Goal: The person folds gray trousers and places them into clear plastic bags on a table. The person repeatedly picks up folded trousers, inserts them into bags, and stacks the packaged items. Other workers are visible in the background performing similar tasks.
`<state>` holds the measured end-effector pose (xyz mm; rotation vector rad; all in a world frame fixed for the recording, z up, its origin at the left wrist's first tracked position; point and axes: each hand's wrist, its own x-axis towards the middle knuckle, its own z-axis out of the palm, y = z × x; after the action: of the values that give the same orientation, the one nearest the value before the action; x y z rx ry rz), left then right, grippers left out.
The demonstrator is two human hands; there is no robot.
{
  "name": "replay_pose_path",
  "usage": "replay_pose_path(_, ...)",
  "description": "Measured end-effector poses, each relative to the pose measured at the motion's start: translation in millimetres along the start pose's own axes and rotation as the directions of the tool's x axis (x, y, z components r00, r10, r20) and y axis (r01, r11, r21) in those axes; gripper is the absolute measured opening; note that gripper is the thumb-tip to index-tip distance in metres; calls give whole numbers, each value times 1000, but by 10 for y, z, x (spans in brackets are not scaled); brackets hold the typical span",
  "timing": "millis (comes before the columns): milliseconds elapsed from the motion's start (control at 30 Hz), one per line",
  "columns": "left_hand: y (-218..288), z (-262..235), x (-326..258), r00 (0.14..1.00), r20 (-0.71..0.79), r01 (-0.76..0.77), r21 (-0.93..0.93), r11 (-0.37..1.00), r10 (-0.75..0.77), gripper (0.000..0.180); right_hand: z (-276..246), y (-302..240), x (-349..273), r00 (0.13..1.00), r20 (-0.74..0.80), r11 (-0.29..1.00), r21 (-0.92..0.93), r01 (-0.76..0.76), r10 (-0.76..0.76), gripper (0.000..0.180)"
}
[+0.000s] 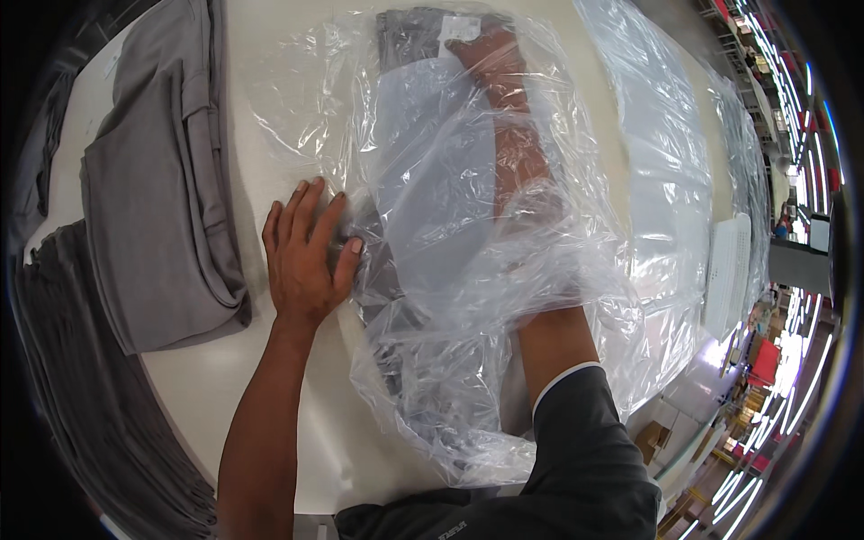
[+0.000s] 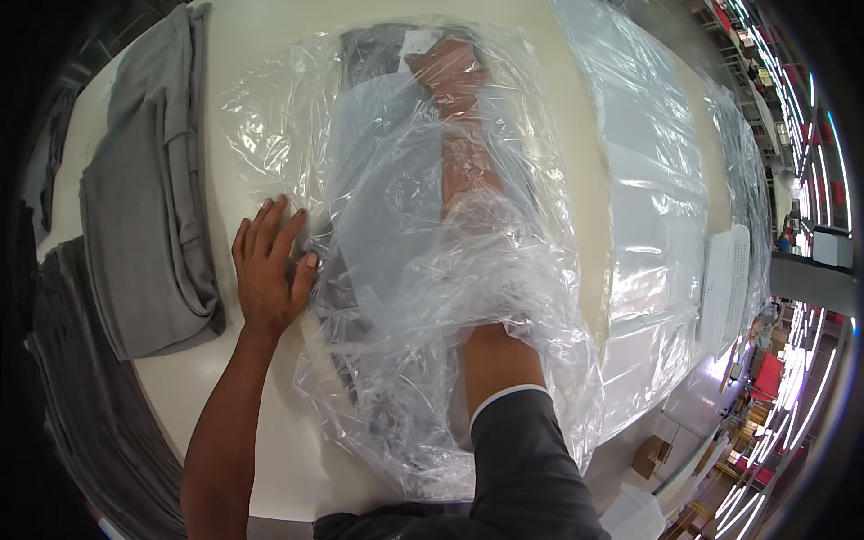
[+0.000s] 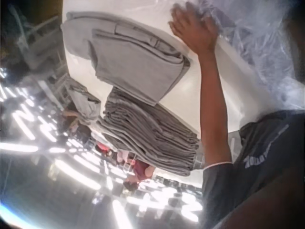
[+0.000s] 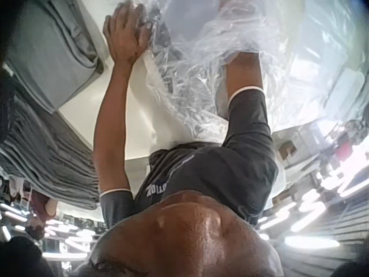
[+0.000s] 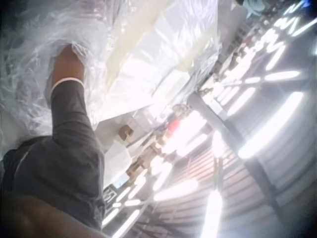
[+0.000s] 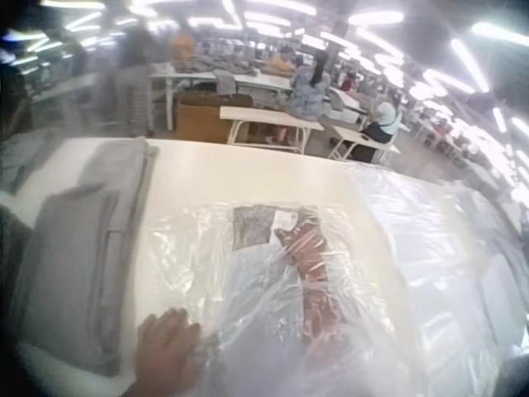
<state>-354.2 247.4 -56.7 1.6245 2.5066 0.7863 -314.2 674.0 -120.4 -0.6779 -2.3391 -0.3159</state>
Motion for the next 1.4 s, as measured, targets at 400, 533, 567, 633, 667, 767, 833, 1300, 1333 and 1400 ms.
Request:
replay_pose_path(400, 8, 21, 12, 1000, -23, -9, -1, 1000, 9, 45, 0, 458, 141, 977, 212, 971, 235, -46, -5, 65)
replay_pose_path(533, -42, 3, -59, 999, -25, 32, 13, 999, -32, 44, -511, -233, 453, 997, -8, 826, 560, -63, 82, 30)
replay_pose_path(567, -37, 1, -63, 999, -30, 31, 16, 999, -30, 44, -530, -261, 427, 877, 425, 249, 845, -474, 226, 24)
replay_pose_path(633, -63, -6, -113, 998, -38, 58, 30, 998, -57, 44, -498, -341, 366, 957, 221, 760, 584, -284, 188, 31)
replay_pose_path(667, -90, -22, -162, 995, -42, 89, 43, 995, -87, 44, -437, -454, 351, 984, 137, 916, 370, -155, 111, 35)
replay_pose_path(767, 48, 0, 37, 999, -10, -33, -10, 999, 33, 43, -587, 142, 124, 987, -2, 836, 532, -135, 160, 27)
replay_pose_path(833, 31, 12, 37, 1000, -8, -30, -10, 1000, 30, 43, -636, 208, 78, 995, 1, 842, 534, -81, 95, 30)
replay_pose_path(1300, -8, -16, -61, 999, -27, 28, 9, 1000, -27, 41, -1105, -416, 133, 520, 845, 362, 448, -818, 128, 35)
replay_pose_path(1333, -1, -16, -54, 999, -25, 25, 10, 1000, -24, 41, -1059, -372, 134, 590, 802, 462, 490, -739, 94, 36)
replay_pose_path(1400, -1, -7, -45, 999, -33, 23, 9, 1000, -23, 42, -993, -330, 132, 705, 709, 639, 545, -543, -5, 39)
